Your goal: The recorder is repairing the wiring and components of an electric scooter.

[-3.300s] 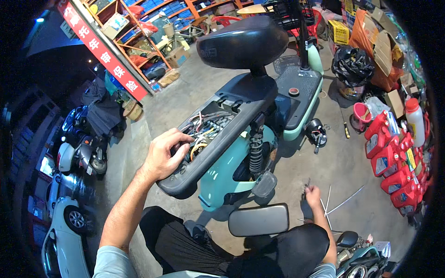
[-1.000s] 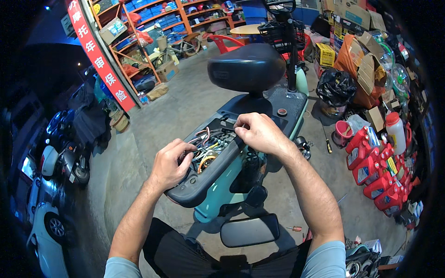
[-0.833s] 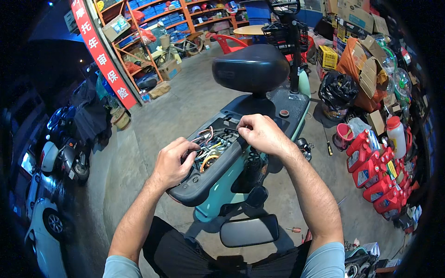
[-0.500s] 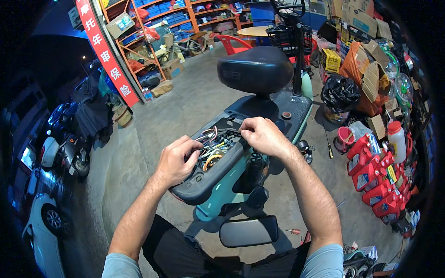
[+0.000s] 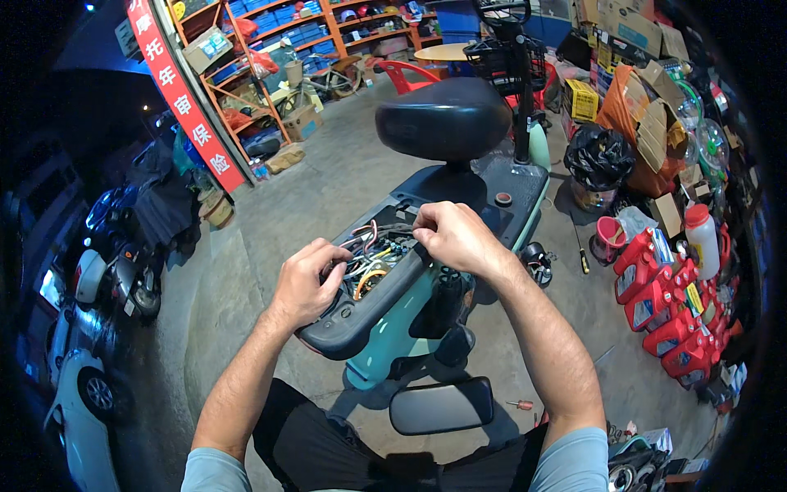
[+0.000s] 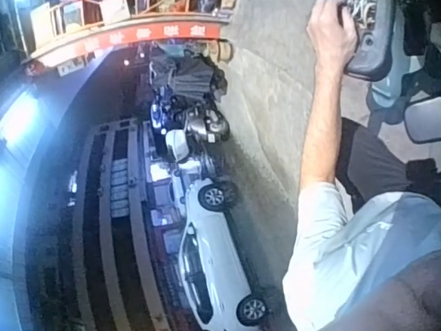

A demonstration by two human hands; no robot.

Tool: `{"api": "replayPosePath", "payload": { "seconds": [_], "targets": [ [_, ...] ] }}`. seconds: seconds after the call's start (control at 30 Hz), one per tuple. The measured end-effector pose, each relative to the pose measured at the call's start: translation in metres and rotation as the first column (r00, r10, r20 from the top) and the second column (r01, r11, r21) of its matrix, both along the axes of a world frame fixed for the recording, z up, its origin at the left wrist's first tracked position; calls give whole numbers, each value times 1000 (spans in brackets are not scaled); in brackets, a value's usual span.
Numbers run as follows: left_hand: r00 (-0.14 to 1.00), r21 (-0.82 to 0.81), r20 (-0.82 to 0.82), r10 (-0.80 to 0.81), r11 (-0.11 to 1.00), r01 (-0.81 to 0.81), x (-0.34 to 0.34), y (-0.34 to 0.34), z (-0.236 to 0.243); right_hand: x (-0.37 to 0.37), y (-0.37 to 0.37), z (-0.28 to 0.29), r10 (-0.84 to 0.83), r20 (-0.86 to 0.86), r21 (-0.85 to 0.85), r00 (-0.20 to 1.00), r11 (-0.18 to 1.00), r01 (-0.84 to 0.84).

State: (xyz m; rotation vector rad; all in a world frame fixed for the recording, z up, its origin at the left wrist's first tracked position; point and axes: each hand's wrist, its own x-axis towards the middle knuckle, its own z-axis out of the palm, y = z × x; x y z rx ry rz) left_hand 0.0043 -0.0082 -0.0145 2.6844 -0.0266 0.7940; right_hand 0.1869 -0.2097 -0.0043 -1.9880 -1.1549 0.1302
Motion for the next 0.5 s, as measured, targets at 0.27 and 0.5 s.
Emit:
{"api": "replayPosePath", "payload": {
  "seconds": [0.27,0.5],
  "targets": [
    [1000,-8,16,17,1000,-17,1,-1,2,-1,4,-2,15,82,-19,997,1000,-13],
    [999,23,44,25,999,-26,1,0,-2,9,4,-3,101,-248,67,963,994,-87]
  ]
}}
